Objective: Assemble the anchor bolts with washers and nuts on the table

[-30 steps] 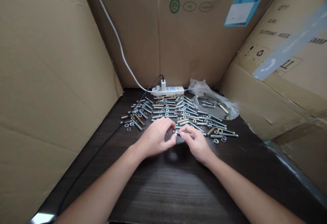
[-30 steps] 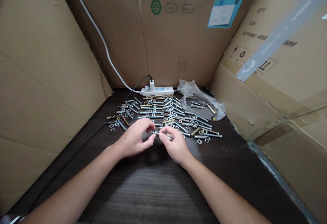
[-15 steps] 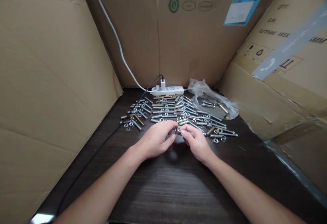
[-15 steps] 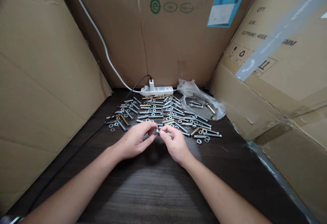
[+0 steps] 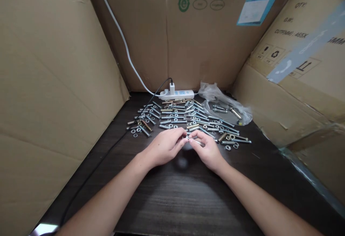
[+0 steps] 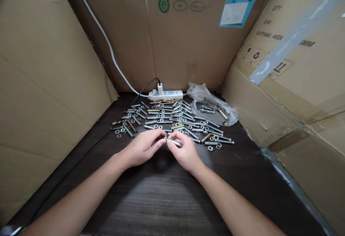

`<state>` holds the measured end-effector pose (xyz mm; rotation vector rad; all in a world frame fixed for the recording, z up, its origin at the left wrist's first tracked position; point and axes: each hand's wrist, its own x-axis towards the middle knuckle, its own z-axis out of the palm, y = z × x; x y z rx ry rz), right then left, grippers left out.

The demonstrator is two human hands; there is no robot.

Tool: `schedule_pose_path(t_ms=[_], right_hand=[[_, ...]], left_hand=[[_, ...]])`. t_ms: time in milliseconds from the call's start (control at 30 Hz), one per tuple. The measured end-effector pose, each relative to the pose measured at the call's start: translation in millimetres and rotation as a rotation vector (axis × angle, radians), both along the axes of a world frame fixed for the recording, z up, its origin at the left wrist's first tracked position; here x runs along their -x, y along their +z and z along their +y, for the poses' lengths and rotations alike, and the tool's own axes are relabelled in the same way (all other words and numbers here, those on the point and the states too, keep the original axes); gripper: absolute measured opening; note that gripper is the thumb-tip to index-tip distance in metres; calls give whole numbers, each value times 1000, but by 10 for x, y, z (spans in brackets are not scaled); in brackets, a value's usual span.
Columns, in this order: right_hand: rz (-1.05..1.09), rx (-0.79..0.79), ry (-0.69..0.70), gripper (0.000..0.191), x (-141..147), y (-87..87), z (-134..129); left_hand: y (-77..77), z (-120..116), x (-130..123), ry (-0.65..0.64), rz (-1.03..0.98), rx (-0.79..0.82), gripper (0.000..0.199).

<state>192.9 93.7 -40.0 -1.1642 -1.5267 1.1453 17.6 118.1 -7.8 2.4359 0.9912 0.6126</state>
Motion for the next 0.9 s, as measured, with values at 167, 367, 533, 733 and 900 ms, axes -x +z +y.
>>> schedule_pose_path(t_ms=[167, 367, 533, 733, 900], right_hand=[[42, 8, 1, 17, 4, 14, 0], [41, 6, -2, 17, 6, 20, 4], [17, 18, 16, 15, -2, -2, 3], [9, -4, 0, 14, -7, -6, 7], [11, -8, 0, 15, -10, -5, 11]], left_hand=[[5, -15, 4, -25, -21, 17, 18], [18, -31, 8, 18, -53, 1, 28], [4, 0, -5, 31, 13, -11, 21], [2, -5, -5, -13, 9, -5, 15], [27, -34, 7, -50, -36, -16, 27]])
